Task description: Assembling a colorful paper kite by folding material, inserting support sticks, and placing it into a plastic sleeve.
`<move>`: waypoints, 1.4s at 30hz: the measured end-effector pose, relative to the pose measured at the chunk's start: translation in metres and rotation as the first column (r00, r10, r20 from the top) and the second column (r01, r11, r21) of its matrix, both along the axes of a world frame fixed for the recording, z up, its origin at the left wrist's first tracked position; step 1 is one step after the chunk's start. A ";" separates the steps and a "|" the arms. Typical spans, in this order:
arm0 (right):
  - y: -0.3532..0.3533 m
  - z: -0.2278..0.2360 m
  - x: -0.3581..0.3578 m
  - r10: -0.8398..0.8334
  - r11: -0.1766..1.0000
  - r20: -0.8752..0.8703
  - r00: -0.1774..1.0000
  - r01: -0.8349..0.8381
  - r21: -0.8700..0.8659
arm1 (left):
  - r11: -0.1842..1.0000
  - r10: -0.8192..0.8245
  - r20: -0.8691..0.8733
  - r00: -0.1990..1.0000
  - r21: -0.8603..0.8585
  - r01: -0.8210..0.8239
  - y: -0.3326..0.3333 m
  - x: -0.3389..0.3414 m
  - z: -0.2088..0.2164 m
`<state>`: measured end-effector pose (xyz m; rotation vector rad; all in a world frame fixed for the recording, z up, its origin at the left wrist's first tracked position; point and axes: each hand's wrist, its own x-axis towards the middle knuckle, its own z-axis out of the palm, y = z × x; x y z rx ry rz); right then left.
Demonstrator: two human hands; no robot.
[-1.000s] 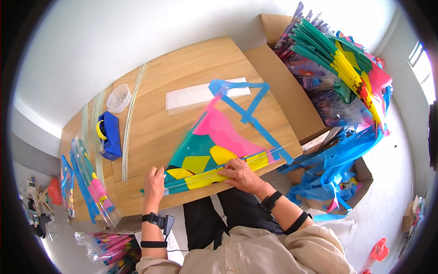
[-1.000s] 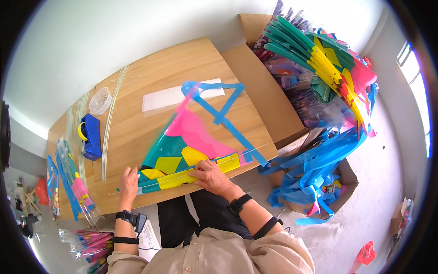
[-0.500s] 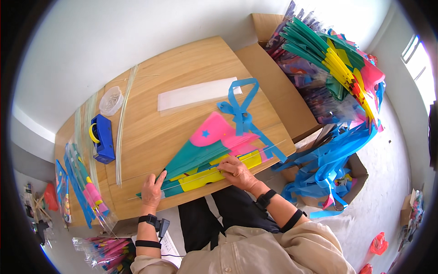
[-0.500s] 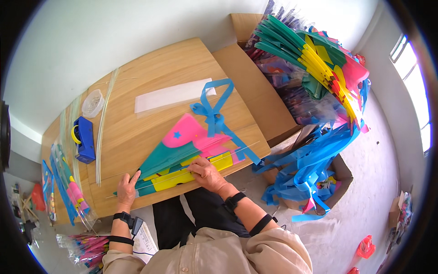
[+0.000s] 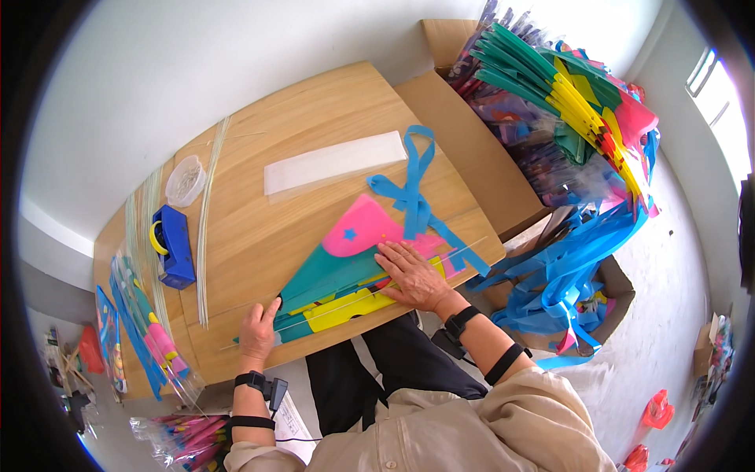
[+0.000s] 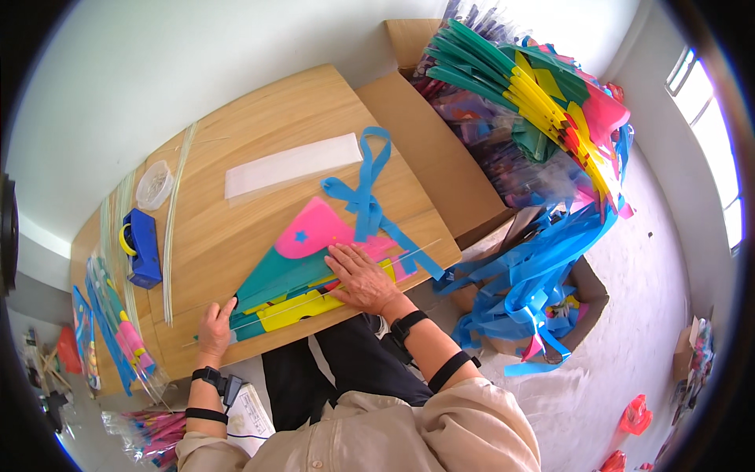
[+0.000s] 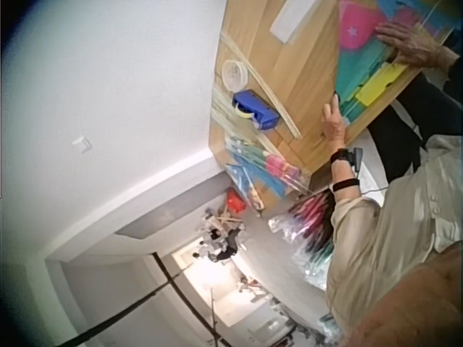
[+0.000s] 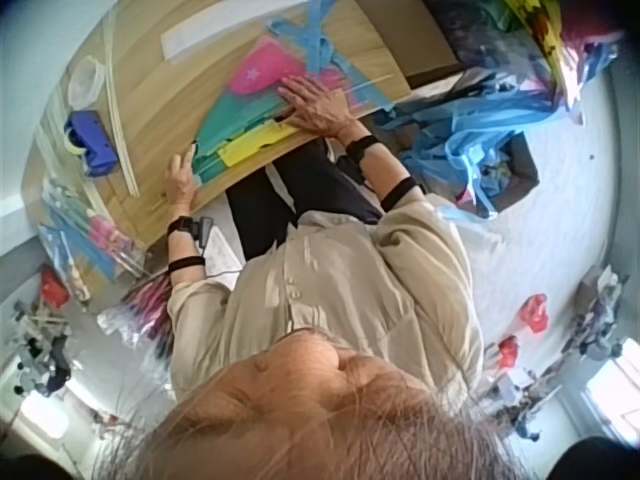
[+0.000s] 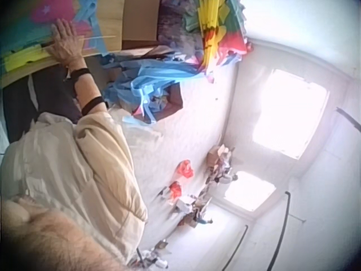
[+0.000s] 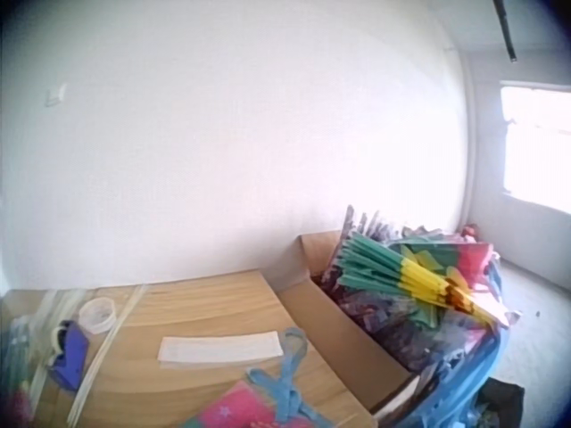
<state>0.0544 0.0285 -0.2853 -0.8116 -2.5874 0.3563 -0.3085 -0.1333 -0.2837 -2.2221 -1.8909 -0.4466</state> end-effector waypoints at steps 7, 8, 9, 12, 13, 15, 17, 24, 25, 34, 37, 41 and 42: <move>0.002 -0.007 0.003 -0.005 1.000 -0.045 0.999 0.006 0.012 | 0.907 0.321 0.404 0.857 -0.390 -0.156 -0.005 -0.032 0.015; 0.002 -0.006 0.002 -0.009 1.000 -0.057 0.998 0.010 0.016 | 0.870 0.369 0.402 0.838 -0.467 -0.159 -0.007 -0.035 0.024; 0.001 -0.005 0.002 -0.013 1.000 -0.055 0.998 0.014 0.014 | 0.826 0.416 0.393 0.820 -0.541 -0.159 -0.008 -0.040 0.030; -0.001 -0.001 0.001 -0.023 1.000 -0.051 0.998 0.024 0.007 | 0.811 0.275 -0.103 0.956 -0.509 -0.288 0.006 -0.052 0.035; -0.001 0.000 0.001 -0.026 1.000 -0.052 0.998 0.026 0.004 | 0.831 0.203 -0.289 0.936 -0.455 -0.321 0.017 -0.051 0.039; -0.001 -0.001 0.000 -0.033 0.999 -0.046 0.998 0.034 0.009 | 0.888 0.262 0.082 0.962 -0.410 -0.207 0.075 0.026 0.073; 0.000 -0.005 0.004 -0.047 0.999 -0.040 0.998 0.048 0.020 | 0.897 0.147 0.345 0.927 -0.442 0.022 0.136 0.102 0.086; 0.000 -0.005 0.001 -0.030 1.000 -0.088 0.996 0.030 -0.004 | 0.945 -0.300 -0.026 0.954 -0.144 0.293 0.267 0.236 0.054; -0.001 -0.002 0.001 -0.028 1.000 -0.093 0.995 0.027 -0.015 | 0.936 -0.344 -0.145 0.928 -0.132 0.326 0.277 0.240 0.044; -0.001 -0.007 0.005 -0.143 0.989 -0.110 0.984 0.139 -0.042 | 0.921 -0.365 -0.374 0.853 -0.282 0.270 0.278 0.246 0.082; -0.003 -0.005 0.004 -0.151 0.988 -0.120 0.981 0.145 -0.055 | 0.947 -0.320 -0.340 0.884 -0.124 0.295 0.239 0.201 0.086; -0.001 -0.008 0.008 -0.194 0.976 -0.086 0.977 0.183 -0.117 | 0.993 -0.083 -0.278 0.957 -0.101 0.057 0.166 0.112 0.113; -0.001 -0.007 0.007 -0.193 0.977 -0.086 0.978 0.183 -0.110 | 0.982 -0.027 -0.257 0.966 -0.190 -0.023 0.140 0.076 0.121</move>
